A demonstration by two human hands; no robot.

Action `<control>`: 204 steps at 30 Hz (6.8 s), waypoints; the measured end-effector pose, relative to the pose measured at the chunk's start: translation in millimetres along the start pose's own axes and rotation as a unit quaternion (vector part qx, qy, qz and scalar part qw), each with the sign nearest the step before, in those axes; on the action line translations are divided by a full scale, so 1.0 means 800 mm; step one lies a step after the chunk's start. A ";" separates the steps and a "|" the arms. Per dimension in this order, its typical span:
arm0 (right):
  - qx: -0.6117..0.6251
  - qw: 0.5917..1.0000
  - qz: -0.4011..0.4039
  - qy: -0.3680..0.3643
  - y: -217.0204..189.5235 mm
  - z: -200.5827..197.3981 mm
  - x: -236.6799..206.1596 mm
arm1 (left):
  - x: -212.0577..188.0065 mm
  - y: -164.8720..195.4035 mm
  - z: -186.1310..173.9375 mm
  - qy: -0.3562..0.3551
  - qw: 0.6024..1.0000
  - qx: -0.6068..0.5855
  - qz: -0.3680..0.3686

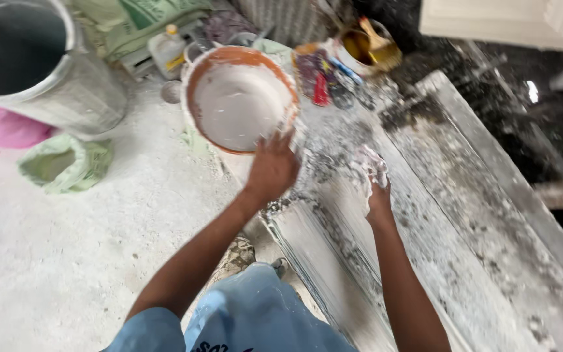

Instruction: The person presses and spreads white plaster paste by hand along the grooves of long decorative plaster molds, working along their length and smoothing the surface with their fingers. They then dip a terracotta pot into a bowl of plaster slurry and coat its surface.

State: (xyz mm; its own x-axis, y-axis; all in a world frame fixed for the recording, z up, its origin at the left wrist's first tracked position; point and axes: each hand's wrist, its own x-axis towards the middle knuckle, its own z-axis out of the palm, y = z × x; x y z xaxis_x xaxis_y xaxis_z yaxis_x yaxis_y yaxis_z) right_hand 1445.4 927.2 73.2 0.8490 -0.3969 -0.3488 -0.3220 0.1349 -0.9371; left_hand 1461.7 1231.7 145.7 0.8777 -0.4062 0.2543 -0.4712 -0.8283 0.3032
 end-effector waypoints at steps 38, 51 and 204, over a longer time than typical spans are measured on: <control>-0.657 0.305 -0.258 -0.639 -0.067 0.518 0.016 | 0.073 -0.289 -0.062 0.101 0.865 -0.368 -0.327; -0.728 0.538 0.106 -0.411 -0.085 0.440 0.060 | 0.068 -0.288 -0.060 0.112 0.870 -0.354 -0.325; -0.743 0.533 -0.114 -0.388 -0.093 0.493 0.018 | 0.061 -0.284 -0.019 0.118 0.896 -0.292 -0.314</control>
State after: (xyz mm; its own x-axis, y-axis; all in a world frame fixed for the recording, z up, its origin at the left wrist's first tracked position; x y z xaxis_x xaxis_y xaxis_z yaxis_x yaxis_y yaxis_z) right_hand 1646.7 1269.9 132.5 0.6699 0.3232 -0.6684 0.3393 -0.9340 -0.1115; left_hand 1609.9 1405.9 103.5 0.9752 0.2192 0.0302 0.0841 -0.4936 0.8656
